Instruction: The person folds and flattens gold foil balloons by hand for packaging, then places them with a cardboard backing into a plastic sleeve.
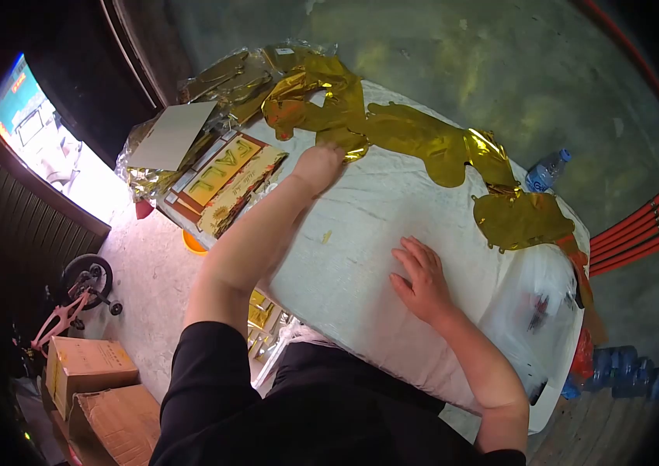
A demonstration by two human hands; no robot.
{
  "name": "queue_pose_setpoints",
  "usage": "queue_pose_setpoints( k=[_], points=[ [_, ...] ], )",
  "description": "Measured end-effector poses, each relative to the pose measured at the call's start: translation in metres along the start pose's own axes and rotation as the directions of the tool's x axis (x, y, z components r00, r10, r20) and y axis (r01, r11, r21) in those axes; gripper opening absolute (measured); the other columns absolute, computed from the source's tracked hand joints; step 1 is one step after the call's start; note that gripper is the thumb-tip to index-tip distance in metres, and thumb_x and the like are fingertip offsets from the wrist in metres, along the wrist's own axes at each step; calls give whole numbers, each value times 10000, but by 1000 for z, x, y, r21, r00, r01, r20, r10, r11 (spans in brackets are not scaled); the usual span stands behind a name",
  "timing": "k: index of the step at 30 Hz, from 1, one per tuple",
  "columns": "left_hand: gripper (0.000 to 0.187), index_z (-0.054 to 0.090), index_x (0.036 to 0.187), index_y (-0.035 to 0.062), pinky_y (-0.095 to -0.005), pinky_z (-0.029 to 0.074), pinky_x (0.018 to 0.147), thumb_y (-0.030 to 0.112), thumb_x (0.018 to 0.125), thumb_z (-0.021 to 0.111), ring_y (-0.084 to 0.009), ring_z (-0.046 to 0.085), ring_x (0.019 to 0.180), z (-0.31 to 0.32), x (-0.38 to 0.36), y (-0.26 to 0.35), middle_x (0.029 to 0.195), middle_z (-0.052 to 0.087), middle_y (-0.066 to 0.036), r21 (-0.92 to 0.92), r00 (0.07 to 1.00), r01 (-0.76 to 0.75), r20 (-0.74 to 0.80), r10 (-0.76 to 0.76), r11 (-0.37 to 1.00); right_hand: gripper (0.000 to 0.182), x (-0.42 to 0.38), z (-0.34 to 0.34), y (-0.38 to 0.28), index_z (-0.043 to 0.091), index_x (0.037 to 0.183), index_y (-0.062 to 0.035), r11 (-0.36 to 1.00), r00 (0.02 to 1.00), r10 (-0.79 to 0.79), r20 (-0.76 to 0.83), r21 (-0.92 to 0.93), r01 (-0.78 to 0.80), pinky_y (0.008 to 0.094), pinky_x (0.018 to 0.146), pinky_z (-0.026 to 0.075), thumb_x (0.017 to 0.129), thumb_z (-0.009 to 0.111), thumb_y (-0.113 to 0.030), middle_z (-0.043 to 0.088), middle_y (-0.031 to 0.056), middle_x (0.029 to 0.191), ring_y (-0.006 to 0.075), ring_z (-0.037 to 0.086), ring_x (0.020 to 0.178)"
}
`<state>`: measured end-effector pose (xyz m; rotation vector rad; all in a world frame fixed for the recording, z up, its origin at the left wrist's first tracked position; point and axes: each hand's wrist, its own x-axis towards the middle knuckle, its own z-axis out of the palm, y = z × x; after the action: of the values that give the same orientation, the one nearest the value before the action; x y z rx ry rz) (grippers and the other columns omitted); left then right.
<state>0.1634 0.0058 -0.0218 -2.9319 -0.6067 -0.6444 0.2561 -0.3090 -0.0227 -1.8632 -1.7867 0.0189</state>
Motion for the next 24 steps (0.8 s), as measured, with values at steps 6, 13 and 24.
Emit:
queue_pose_setpoints(
  k=[6, 13, 24],
  points=[
    [143, 584, 723, 54, -281, 426, 611, 100, 838, 655, -134, 503, 609, -39, 13, -14, 689, 601, -22, -702, 877, 381, 70, -475, 601, 348, 6, 0, 7, 582, 1124, -52, 995, 1000, 8, -10, 99, -7, 431, 1050, 310, 799, 640, -161, 500, 139, 1290, 312, 430, 1253],
    [92, 619, 823, 58, -205, 433, 631, 104, 852, 693, -52, 518, 661, -58, 8, 8, 778, 606, 31, -952, 949, 276, 248, -194, 134, 284, 43, 7, 26, 589, 1094, -32, 849, 978, 197, -74, 512, -132, 331, 894, 447, 867, 620, -201, 585, 91, 1129, 225, 569, 1083],
    [32, 619, 874, 57, -196, 469, 664, 64, 878, 649, -35, 560, 718, -61, -15, 67, 774, 621, 31, -945, 951, 301, 306, 30, 125, 246, 86, -3, 21, 562, 1027, 23, 132, 815, 528, 240, 924, -358, 245, 548, 477, 915, 568, -196, 644, 88, 800, 153, 638, 640]
  ],
)
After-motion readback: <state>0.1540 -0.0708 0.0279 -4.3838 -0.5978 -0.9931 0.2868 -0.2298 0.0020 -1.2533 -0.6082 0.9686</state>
